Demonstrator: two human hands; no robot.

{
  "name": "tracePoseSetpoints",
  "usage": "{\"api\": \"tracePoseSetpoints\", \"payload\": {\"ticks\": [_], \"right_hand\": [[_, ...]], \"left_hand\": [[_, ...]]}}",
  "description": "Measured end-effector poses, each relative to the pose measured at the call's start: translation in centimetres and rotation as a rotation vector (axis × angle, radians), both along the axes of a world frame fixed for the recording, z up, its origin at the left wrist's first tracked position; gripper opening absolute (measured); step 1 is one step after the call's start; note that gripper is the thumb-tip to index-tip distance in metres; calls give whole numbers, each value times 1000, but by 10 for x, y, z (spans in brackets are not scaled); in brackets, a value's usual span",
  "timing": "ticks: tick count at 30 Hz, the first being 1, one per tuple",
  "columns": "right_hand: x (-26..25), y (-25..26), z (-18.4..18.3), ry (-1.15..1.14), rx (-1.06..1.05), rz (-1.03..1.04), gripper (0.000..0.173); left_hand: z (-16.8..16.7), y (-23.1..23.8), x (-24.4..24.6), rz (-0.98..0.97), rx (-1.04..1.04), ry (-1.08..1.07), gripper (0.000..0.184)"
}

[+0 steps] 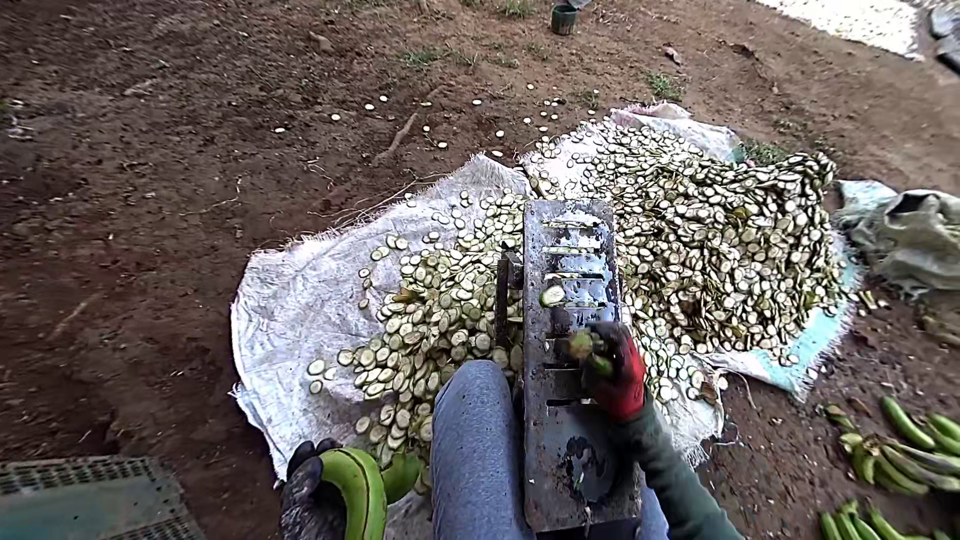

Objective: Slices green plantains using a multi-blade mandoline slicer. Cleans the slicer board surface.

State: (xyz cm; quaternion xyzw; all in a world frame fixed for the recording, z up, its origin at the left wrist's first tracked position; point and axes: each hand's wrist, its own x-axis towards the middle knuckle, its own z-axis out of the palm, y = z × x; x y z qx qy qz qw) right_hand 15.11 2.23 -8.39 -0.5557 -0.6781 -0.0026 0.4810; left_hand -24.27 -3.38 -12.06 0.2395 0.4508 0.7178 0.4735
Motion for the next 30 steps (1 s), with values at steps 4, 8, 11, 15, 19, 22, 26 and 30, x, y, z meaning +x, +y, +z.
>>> {"api": "tracePoseSetpoints", "payload": {"ticks": [4, 8, 11, 15, 19, 22, 26, 30], "right_hand": [[-13, -99, -32, 9, -1, 163, 48], [5, 42, 6, -46, 40, 21, 41], [20, 144, 39, -69, -105, -48, 47], [10, 139, 72, 32, -272, -104, 58], [-14, -12, 30, 110, -190, -135, 53], [-36, -91, -6, 115, -124, -166, 49], [-21, 16, 5, 33, -24, -150, 43], [13, 165, 42, 49, -156, -212, 46]], "left_hand": [[-18, 4, -5, 10, -26, 8, 19], [-14, 9, 7, 22, -37, -17, 22], [-6, 5, 14, 20, -25, -20, 19], [-2, -3, 7, 49, -5, -35, 22], [-10, -9, -2, 65, -24, -8, 24], [-17, -5, -2, 89, -29, -17, 25], [-7, 4, 11, 61, -118, 41, 26], [14, 3, 22, 60, -96, 62, 25]]}}
